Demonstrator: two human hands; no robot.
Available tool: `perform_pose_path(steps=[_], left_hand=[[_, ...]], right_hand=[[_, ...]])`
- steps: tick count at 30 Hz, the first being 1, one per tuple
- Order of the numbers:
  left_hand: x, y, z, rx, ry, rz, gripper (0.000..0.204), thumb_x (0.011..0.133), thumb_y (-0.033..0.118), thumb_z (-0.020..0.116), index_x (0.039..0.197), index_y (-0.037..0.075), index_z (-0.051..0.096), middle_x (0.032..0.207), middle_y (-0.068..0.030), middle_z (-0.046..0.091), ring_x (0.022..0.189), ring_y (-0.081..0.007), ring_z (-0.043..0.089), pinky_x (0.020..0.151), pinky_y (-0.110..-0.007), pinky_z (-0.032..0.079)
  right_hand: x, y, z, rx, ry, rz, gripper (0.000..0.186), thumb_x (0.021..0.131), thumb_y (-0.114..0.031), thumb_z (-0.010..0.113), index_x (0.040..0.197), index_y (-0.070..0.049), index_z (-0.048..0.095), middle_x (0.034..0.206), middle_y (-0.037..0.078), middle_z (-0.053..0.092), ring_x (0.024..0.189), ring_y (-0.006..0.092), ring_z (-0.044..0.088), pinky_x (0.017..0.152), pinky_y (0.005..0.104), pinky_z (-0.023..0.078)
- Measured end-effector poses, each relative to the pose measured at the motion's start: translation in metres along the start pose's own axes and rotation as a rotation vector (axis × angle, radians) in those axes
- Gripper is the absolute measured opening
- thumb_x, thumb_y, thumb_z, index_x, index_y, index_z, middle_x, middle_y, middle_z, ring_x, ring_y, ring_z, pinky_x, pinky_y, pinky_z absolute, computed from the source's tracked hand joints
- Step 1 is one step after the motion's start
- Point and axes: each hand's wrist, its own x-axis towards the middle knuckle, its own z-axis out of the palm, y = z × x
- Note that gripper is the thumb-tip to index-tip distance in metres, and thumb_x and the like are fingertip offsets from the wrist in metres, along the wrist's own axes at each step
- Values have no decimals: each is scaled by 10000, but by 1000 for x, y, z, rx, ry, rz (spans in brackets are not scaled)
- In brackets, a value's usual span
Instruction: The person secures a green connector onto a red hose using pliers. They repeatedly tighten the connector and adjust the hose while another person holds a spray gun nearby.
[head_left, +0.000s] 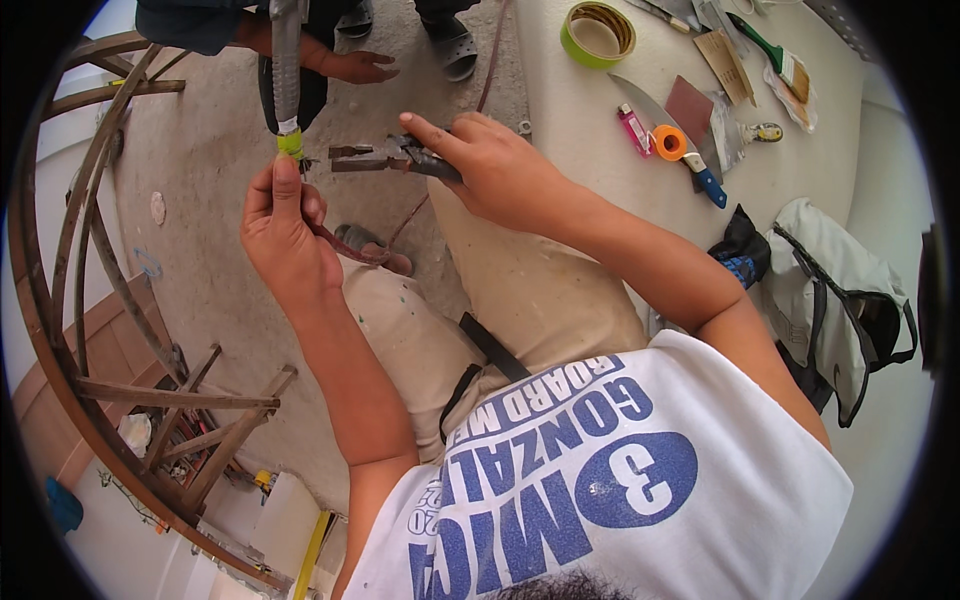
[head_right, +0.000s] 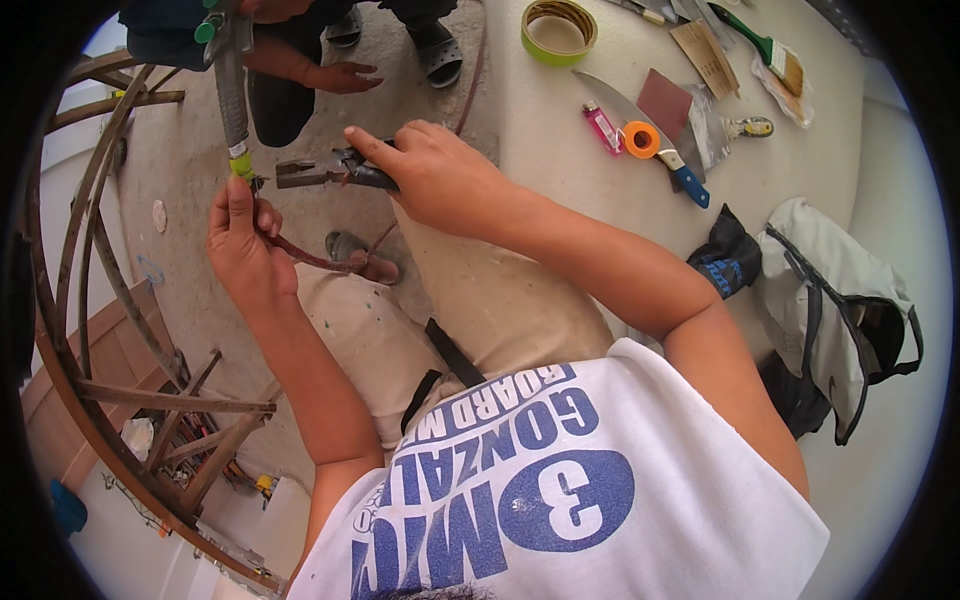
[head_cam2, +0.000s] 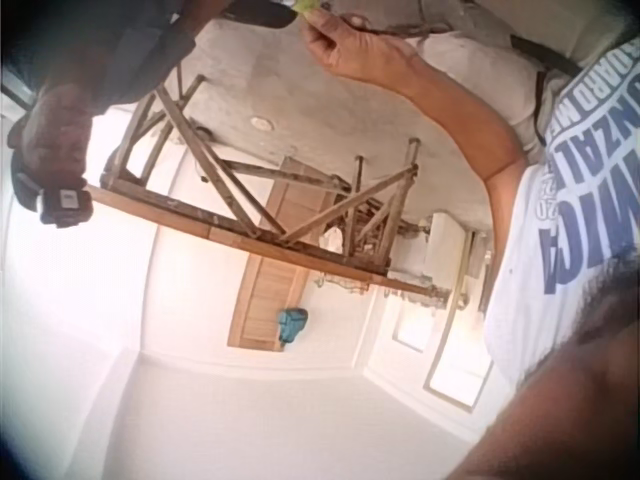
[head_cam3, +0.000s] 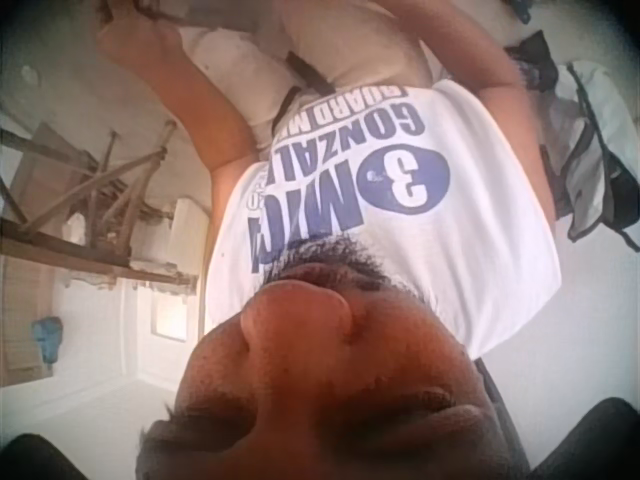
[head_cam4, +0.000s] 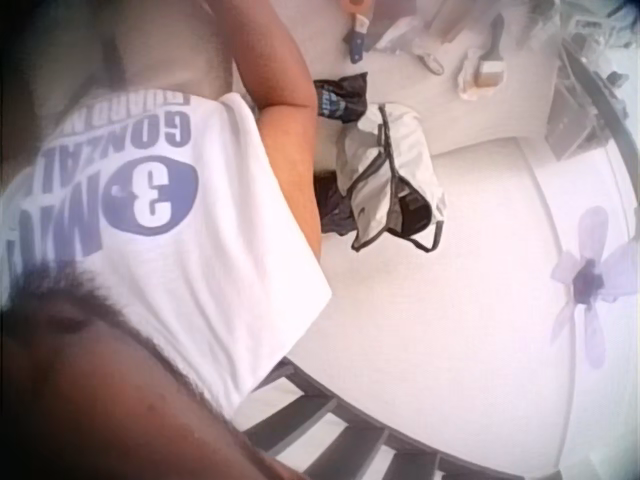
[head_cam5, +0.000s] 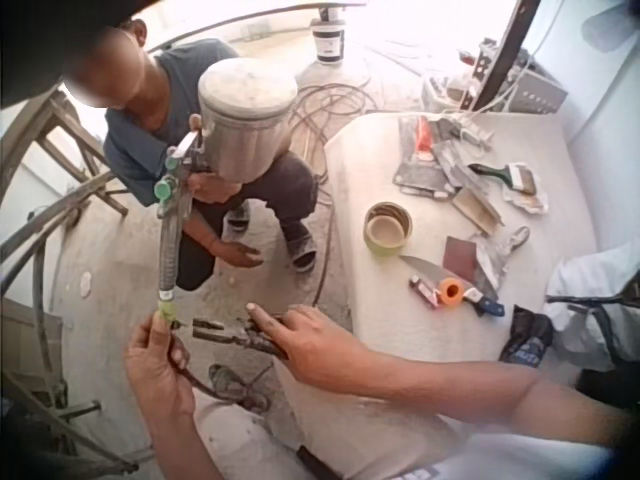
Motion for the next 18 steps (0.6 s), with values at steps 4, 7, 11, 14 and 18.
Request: perform_pose_path(steps=[4, 7, 11, 14, 18], left_hand=[[-1, 1, -1, 6, 22, 10, 180, 924, 178, 726, 962, 12, 665, 779, -19, 586, 606, -102, 460, 534, -243, 354], [-2, 1, -1, -6, 40, 14, 187, 909, 174, 747, 952, 11, 666, 773, -17, 598, 583, -91, 465, 509, -230, 354], [-3, -2, -3, -37, 42, 20, 181, 906, 168, 752, 930, 14, 659, 779, -21, 607, 576, -86, 466, 498, -224, 350], [-2, 2, -1, -25, 65, 13, 178, 909, 164, 748, 918, 17, 649, 781, -23, 605, 581, -87, 465, 503, -223, 349], [-3, 6, 2, -24, 15, 12, 190, 914, 177, 743, 922, 15, 643, 780, -23, 600, 581, -89, 459, 506, -227, 348]], right_hand=[[4, 10, 18, -107, 144, -105, 660, 842, -91, 674, 1470, -160, 482, 909, 158, 576, 953, 364, 565, 889, 452, 460], [8, 6, 24, -118, 195, -144, 670, 818, -81, 668, 1461, -161, 496, 891, 152, 569, 928, 360, 561, 884, 452, 463], [10, 4, 31, -145, 248, -173, 676, 784, -58, 664, 1439, -152, 522, 868, 140, 555, 885, 345, 563, 856, 437, 476], [9, -1, 28, -169, 186, -142, 679, 757, -40, 660, 1418, -149, 543, 858, 127, 543, 857, 326, 571, 811, 437, 490], [10, 1, 23, -113, 202, -130, 738, 718, -38, 737, 1412, -143, 510, 866, 103, 503, 814, 298, 564, 763, 404, 495]])
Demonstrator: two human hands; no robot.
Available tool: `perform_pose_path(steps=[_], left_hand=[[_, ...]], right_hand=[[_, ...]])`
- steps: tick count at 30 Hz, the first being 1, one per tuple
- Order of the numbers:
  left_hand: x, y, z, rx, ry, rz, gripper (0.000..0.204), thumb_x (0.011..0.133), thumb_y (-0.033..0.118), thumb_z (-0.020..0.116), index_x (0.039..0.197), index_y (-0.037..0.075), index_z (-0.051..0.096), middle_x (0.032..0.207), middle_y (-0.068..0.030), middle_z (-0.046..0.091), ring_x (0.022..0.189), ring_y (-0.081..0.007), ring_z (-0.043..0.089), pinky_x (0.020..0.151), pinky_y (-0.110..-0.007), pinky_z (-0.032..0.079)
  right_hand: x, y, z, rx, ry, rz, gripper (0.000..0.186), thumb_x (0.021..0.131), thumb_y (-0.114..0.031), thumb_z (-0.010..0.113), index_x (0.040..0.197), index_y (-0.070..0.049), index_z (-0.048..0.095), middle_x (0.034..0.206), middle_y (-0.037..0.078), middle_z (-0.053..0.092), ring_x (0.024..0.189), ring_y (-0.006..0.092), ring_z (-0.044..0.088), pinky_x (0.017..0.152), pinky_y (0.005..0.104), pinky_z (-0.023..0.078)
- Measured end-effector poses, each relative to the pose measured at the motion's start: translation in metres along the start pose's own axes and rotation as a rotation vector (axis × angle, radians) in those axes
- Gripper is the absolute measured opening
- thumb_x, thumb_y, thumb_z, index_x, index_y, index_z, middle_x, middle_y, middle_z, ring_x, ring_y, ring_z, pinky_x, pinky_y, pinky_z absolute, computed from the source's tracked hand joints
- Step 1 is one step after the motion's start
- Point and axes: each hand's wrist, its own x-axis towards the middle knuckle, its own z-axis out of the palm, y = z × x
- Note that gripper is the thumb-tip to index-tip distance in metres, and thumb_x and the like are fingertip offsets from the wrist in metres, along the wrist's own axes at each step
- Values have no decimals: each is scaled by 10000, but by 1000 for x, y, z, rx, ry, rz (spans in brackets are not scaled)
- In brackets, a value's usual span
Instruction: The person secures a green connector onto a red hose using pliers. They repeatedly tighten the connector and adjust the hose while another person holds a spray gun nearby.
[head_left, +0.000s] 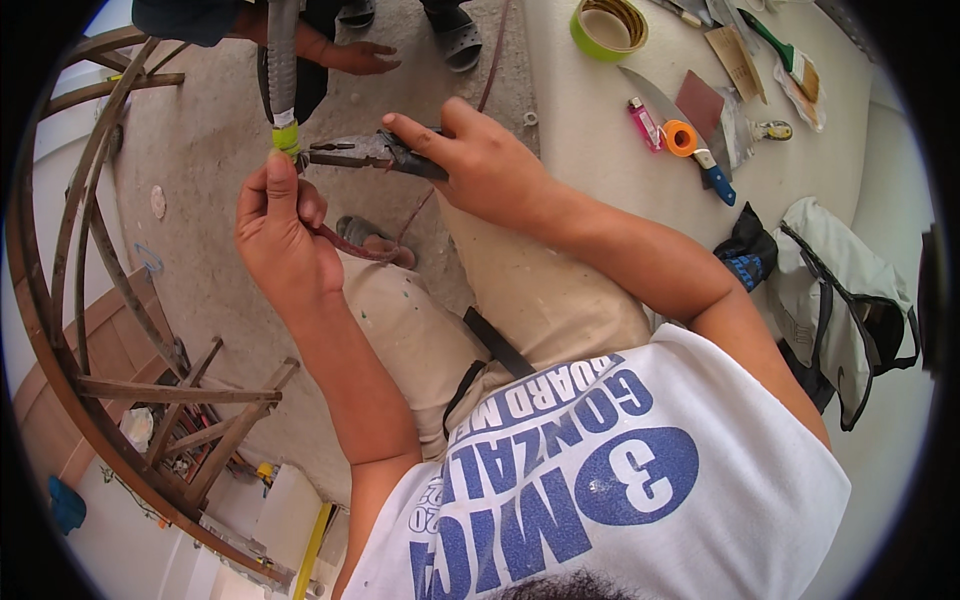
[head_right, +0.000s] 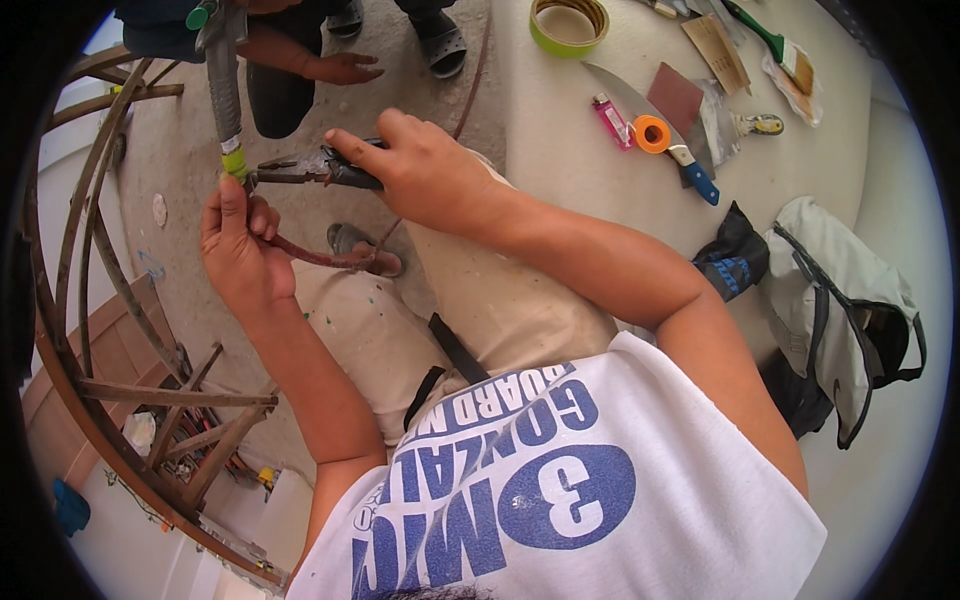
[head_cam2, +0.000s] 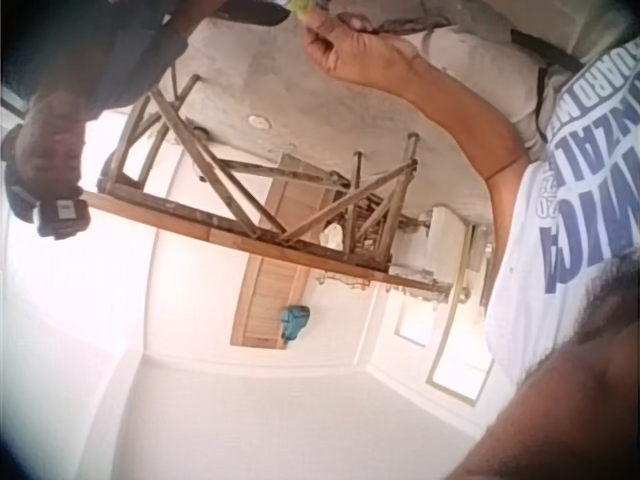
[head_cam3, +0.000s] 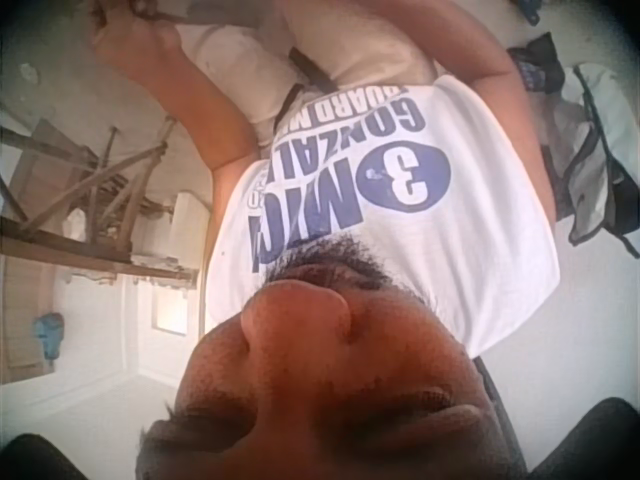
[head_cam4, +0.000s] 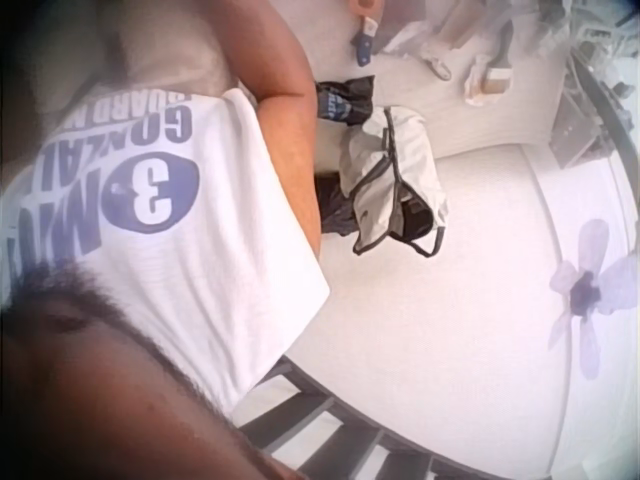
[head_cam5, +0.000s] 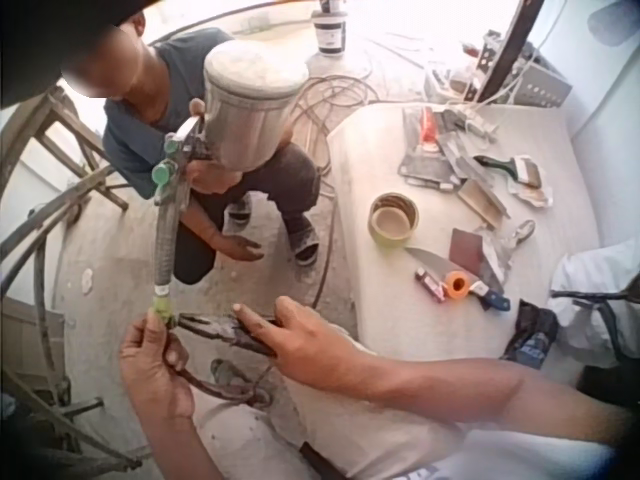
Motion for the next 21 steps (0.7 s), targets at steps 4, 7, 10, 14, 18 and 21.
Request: perform_pose_path(steps=[4, 7, 10, 14, 18, 21], left_hand=[[2, 0, 0, -28, -32, -17, 198, 919, 189, 739, 919, 15, 644, 779, -23, 596, 579, -89, 451, 507, -230, 344], [3, 0, 2, -34, -42, -31, 197, 921, 190, 739, 915, 17, 645, 775, -21, 593, 578, -88, 448, 508, -229, 341], [4, -3, 1, -39, -48, -23, 192, 921, 189, 738, 913, 20, 646, 766, -17, 585, 577, -88, 446, 508, -230, 338], [4, -3, -5, -60, -93, -27, 169, 963, 184, 676, 924, 23, 640, 773, -20, 579, 593, -94, 422, 557, -240, 334], [11, -2, -12, -75, -184, -10, 171, 967, 191, 671, 932, 27, 638, 723, -7, 535, 594, -84, 410, 554, -242, 322], [13, 1, -17, -95, -205, -27, 184, 966, 209, 675, 937, 33, 629, 698, 4, 506, 593, -79, 403, 554, -245, 319]], right_hand=[[6, 6, 0, 45, 68, 56, 509, 752, -53, 707, 1246, -75, 587, 911, 130, 549, 828, 334, 601, 739, 418, 510], [10, 16, -2, 68, -63, 59, 421, 780, -86, 719, 1175, -55, 576, 936, 151, 593, 846, 356, 618, 750, 428, 513], [17, 18, -13, 165, -250, 91, 319, 844, -135, 699, 1121, -34, 579, 895, 174, 630, 823, 379, 624, 747, 428, 512], [40, 10, -41, 426, -743, 324, 257, 955, -243, 636, 1032, -5, 580, 794, 153, 636, 734, 316, 645, 695, 390, 506], [50, 1, -56, 812, -1055, 585, 291, 1005, -315, 578, 962, -27, 597, 690, 69, 548, 613, 181, 553, 569, 332, 453], [46, 4, -53, 1512, -1375, 986, 322, 1019, -366, 540, 998, -50, 600, 696, 39, 506, 567, 125, 459, 510, 296, 392]])
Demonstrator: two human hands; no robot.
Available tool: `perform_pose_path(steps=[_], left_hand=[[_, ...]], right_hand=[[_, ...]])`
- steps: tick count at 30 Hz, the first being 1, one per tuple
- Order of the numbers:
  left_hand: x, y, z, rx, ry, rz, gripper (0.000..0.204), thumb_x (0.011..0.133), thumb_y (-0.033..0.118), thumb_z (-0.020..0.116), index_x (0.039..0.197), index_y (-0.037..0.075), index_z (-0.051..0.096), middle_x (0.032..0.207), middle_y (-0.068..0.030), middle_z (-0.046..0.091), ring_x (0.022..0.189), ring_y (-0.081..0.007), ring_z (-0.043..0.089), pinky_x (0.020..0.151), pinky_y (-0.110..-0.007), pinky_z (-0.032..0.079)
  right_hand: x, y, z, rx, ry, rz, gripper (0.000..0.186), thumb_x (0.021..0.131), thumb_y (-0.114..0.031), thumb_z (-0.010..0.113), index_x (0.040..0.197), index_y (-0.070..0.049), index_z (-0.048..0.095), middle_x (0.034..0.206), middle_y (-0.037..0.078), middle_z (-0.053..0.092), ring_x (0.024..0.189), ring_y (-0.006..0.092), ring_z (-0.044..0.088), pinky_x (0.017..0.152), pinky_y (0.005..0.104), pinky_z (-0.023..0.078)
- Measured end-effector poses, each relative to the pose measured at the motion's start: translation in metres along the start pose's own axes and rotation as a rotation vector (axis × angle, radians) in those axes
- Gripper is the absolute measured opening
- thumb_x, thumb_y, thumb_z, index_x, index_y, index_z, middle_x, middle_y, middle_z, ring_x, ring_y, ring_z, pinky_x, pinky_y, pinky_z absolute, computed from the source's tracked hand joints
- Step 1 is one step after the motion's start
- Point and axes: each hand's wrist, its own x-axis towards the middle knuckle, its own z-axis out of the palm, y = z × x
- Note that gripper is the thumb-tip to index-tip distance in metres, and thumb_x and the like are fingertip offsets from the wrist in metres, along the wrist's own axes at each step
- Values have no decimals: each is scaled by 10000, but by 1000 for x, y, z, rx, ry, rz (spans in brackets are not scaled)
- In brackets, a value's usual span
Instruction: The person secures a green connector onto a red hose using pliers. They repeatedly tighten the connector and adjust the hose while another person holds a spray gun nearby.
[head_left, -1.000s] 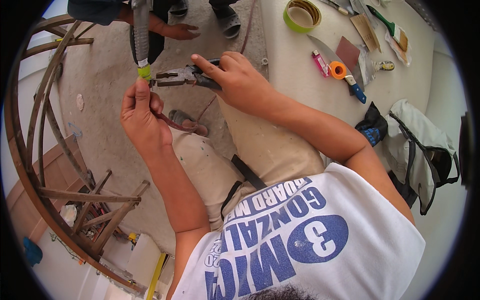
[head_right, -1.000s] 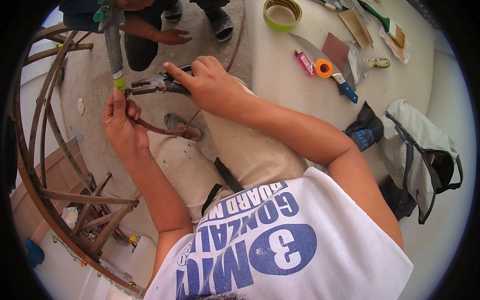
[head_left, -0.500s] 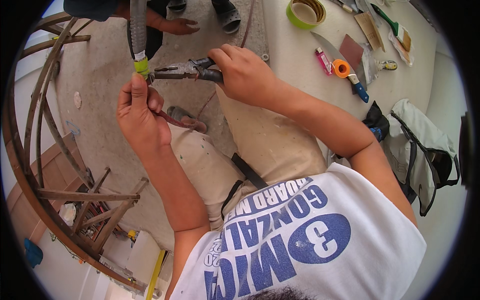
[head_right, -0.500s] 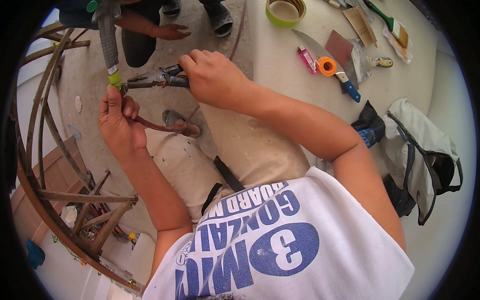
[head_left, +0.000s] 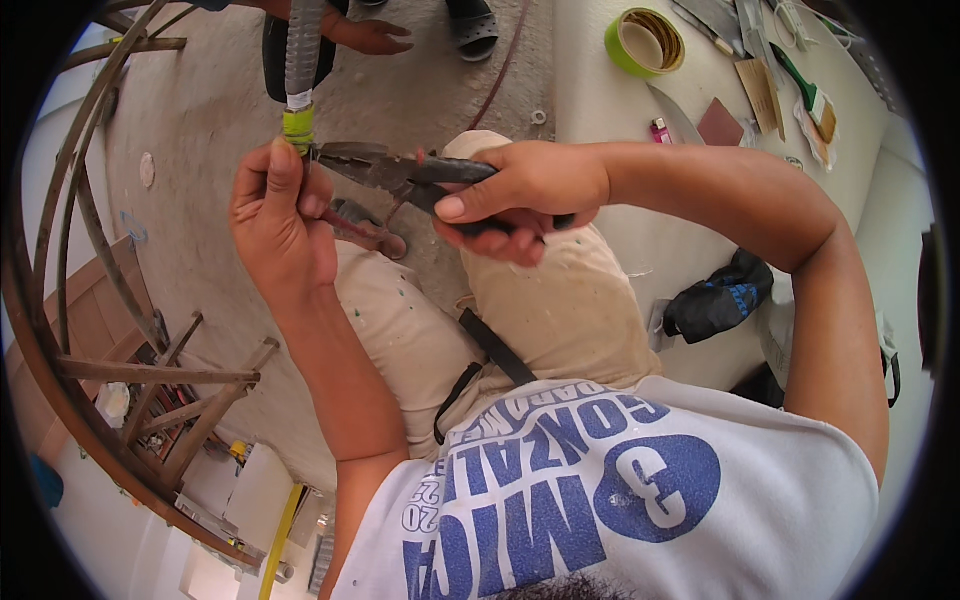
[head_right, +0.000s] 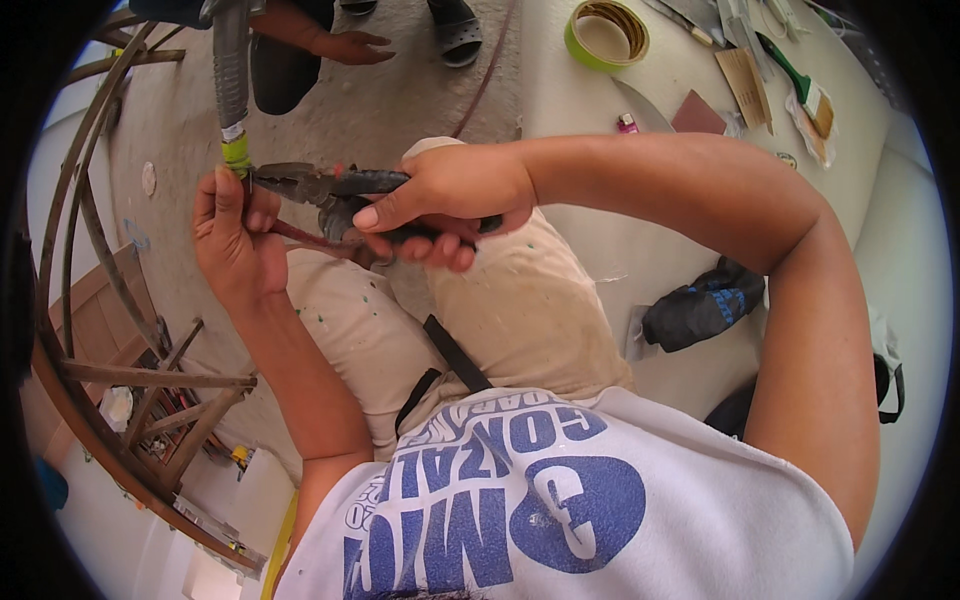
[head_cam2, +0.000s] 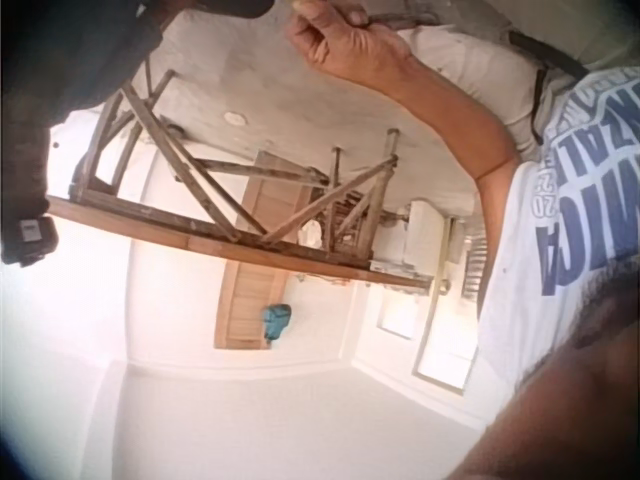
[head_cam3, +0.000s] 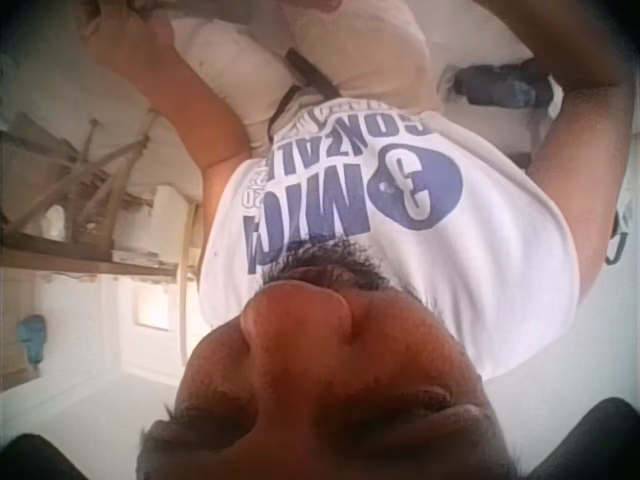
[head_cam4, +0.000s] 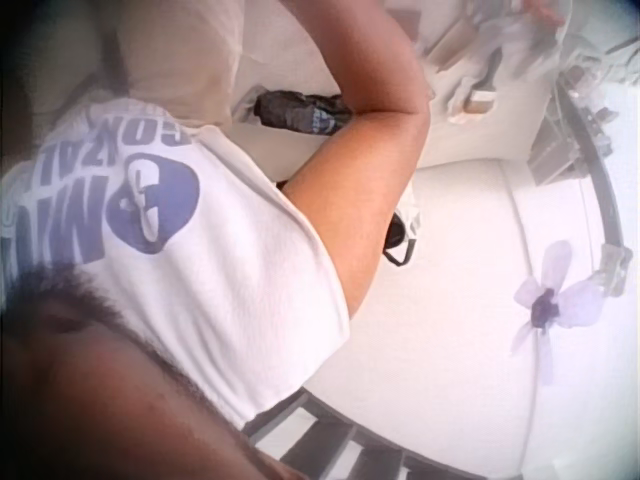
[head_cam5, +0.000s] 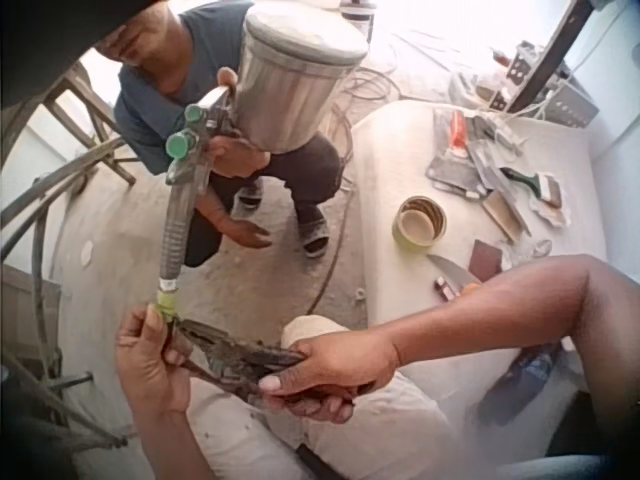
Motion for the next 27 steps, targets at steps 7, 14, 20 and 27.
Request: perform_pose_path(steps=[7, 14, 20, 27], left_hand=[[3, 7, 2, -6, 26, -37, 189, 974, 215, 664, 959, 30, 627, 721, -2, 512, 613, -97, 417, 572, -252, 342], [-8, 6, 4, 54, 20, -91, 212, 980, 168, 650, 1090, -14, 648, 804, -45, 569, 649, -131, 451, 594, -273, 366], [-13, 8, 12, 27, -55, -102, 189, 975, 149, 654, 1062, -19, 644, 821, -49, 578, 653, -130, 463, 585, -275, 365], [-18, 9, 23, 36, 30, -106, 179, 980, 162, 650, 1046, -4, 639, 827, -52, 589, 637, -125, 466, 572, -271, 363]], right_hand=[[24, 30, 13, 500, -419, -196, 438, 1045, -414, 463, 1275, -50, 541, 826, 69, 585, 598, 186, 580, 536, 333, 509], [6, 19, 16, -555, 458, -280, 388, 1007, -286, 581, 1278, -8, 576, 892, 140, 641, 854, 254, 659, 682, 408, 540], [9, 42, 14, -1095, 906, -597, 476, 940, -137, 629, 1390, -38, 508, 964, 200, 643, 858, 323, 635, 783, 420, 507], [22, 65, 7, -1269, 1235, -763, 726, 843, -84, 688, 1507, -87, 395, 972, 180, 605, 958, 356, 586, 843, 430, 487]])
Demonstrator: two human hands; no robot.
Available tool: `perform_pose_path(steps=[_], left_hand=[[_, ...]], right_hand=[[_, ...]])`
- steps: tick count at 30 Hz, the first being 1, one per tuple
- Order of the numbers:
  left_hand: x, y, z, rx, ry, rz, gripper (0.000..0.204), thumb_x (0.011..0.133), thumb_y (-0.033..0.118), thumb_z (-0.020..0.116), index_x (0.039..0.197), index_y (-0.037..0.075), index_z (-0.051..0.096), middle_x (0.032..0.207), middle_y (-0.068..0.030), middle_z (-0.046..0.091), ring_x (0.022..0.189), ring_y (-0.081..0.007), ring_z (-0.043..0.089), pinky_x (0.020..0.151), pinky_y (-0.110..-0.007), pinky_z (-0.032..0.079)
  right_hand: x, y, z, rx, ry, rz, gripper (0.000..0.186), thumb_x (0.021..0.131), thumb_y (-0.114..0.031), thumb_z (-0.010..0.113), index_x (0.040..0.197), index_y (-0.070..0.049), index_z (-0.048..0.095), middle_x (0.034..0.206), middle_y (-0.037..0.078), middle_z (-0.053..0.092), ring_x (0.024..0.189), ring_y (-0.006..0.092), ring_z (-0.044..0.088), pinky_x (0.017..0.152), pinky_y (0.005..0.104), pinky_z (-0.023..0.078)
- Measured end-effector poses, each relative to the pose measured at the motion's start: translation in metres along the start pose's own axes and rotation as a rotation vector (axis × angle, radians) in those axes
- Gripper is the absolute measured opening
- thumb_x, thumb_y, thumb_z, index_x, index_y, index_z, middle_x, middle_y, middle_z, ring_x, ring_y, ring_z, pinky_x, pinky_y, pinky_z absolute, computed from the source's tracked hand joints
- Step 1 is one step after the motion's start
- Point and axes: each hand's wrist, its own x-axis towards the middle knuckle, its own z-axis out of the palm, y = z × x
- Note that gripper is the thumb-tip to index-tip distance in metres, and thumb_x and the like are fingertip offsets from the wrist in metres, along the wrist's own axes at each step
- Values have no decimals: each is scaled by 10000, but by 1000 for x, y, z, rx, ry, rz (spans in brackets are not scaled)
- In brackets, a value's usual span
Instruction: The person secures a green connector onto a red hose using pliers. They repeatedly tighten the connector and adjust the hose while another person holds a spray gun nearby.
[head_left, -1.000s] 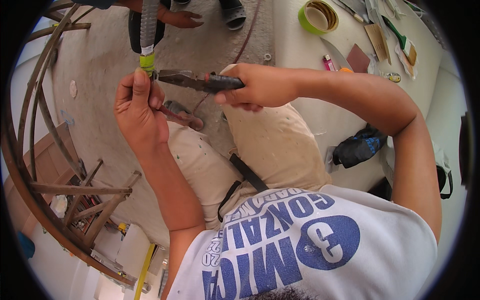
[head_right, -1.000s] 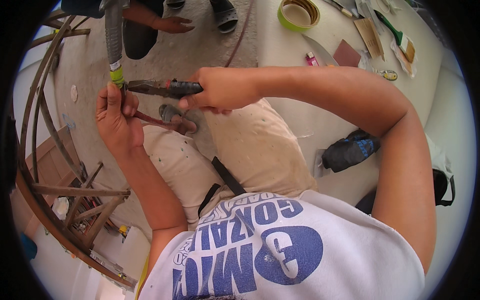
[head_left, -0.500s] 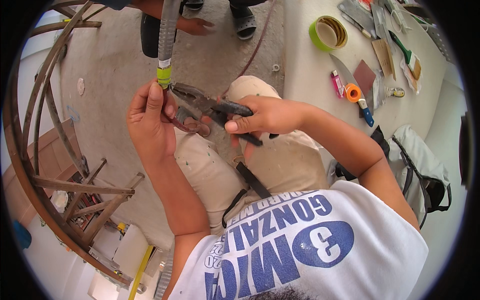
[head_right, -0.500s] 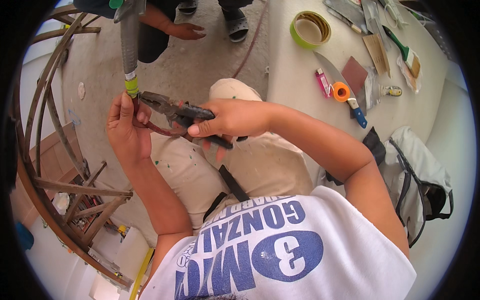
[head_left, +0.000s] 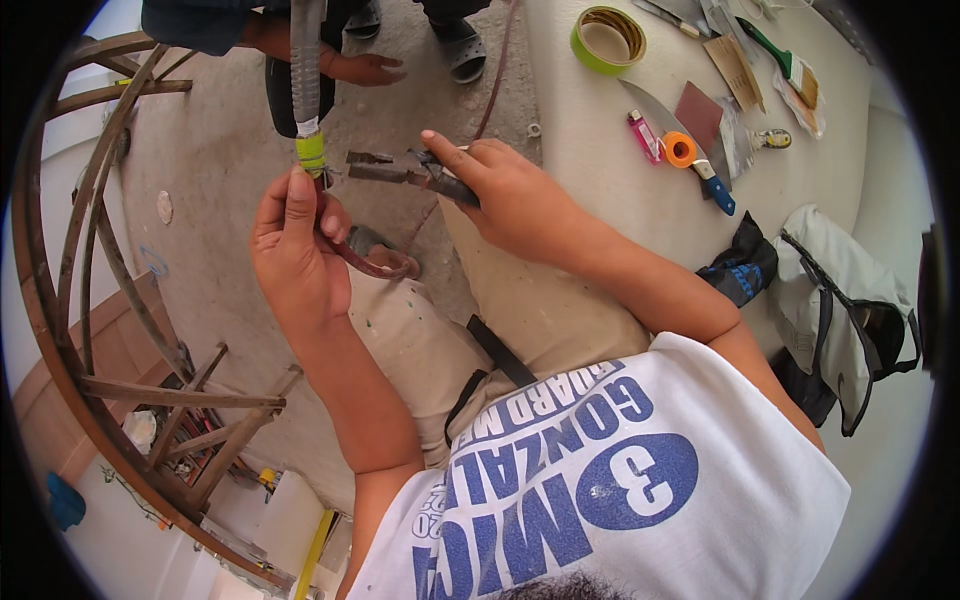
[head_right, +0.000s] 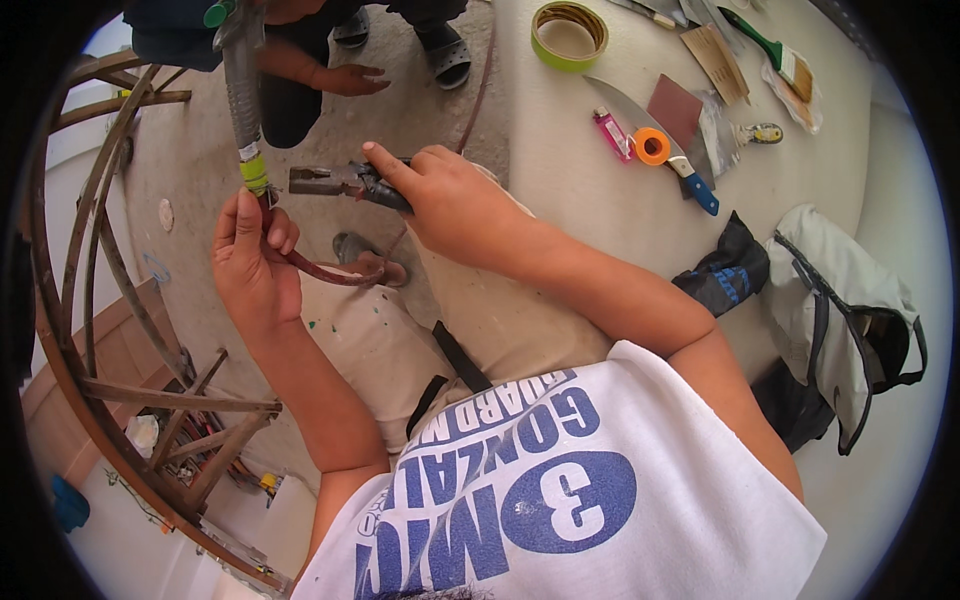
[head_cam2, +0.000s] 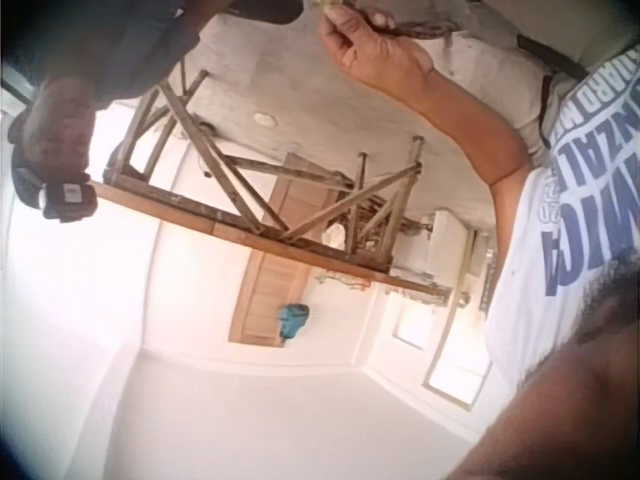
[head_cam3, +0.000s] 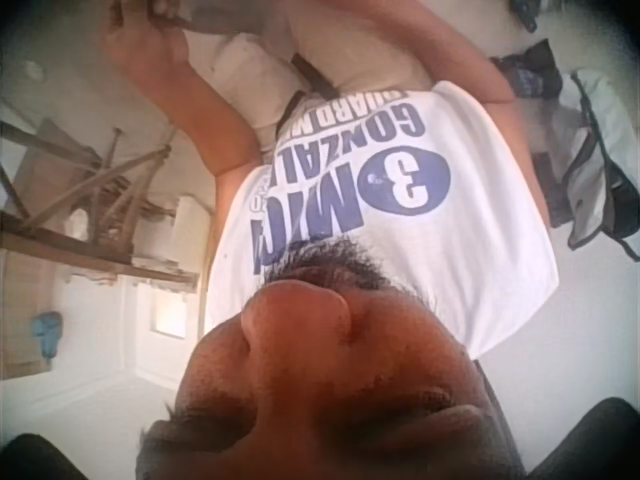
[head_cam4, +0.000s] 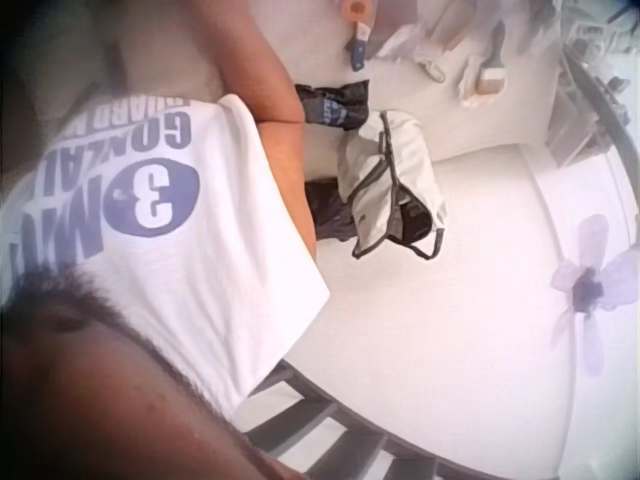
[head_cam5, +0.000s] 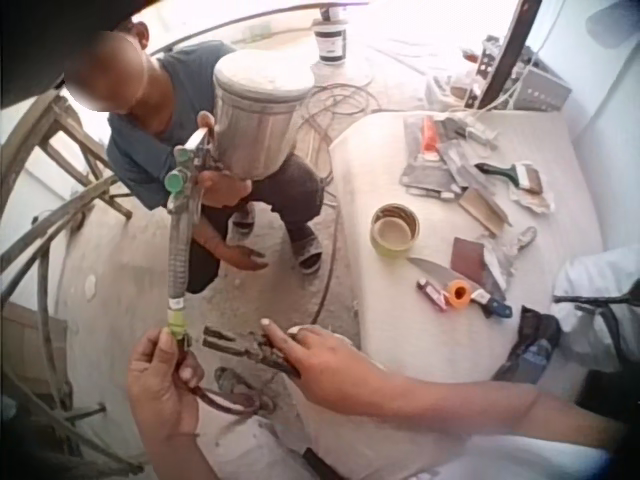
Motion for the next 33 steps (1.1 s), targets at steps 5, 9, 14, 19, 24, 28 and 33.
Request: perform_pose_path(steps=[5, 9, 14, 19, 24, 28, 33], left_hand=[[-3, 0, 5, -4, 1, 4, 173, 967, 164, 675, 1024, 2, 655, 813, -43, 606, 615, -115, 500, 537, -249, 385], [-4, -1, 7, 23, 19, -6, 171, 967, 170, 676, 1010, 6, 648, 817, -42, 605, 606, -107, 491, 532, -242, 382], [-3, 6, 5, 73, 23, -73, 156, 978, 172, 657, 1006, 22, 626, 780, -17, 571, 598, -93, 451, 519, -233, 346], [-3, 9, 4, 85, 8, -82, 155, 978, 170, 658, 1002, 20, 625, 782, -24, 575, 584, -85, 442, 511, -223, 343], [-3, 12, 4, 65, 17, -75, 157, 974, 169, 663, 996, 19, 626, 786, -32, 584, 582, -82, 444, 509, -223, 343], [-2, 11, 6, 60, 31, -74, 157, 970, 171, 669, 988, 22, 625, 783, -26, 582, 578, -80, 438, 501, -223, 337], [0, 12, 4, 55, 23, -80, 150, 970, 167, 668, 986, 24, 624, 790, -26, 587, 572, -78, 430, 491, -219, 329]], right_hand=[[1, -2, 4, -15, 52, -66, 770, 798, -68, 713, 1504, -82, 405, 939, 164, 592, 945, 349, 577, 846, 419, 485], [5, -4, -2, -151, 54, -111, 729, 800, -72, 707, 1479, -89, 444, 930, 164, 586, 898, 350, 594, 814, 424, 493], [18, 2, -25, -223, -22, -160, 608, 831, -92, 681, 1418, -113, 520, 1003, 183, 573, 843, 366, 616, 797, 432, 511], [35, 4, -49, -102, -188, -177, 534, 944, -157, 634, 1456, -169, 482, 1136, 153, 531, 996, 347, 617, 836, 434, 507], [44, -9, -66, -48, -498, -5, 551, 987, -190, 582, 1507, -181, 403, 1147, 156, 566, 1023, 365, 623, 845, 457, 505], [35, -3, -49, -21, -424, -12, 583, 987, -185, 578, 1530, -186, 364, 1101, 166, 587, 1005, 363, 626, 840, 467, 504], [34, -1, -45, -60, -272, -54, 580, 929, -81, 595, 1479, -150, 427, 1076, 153, 586, 992, 365, 624, 828, 459, 508]])
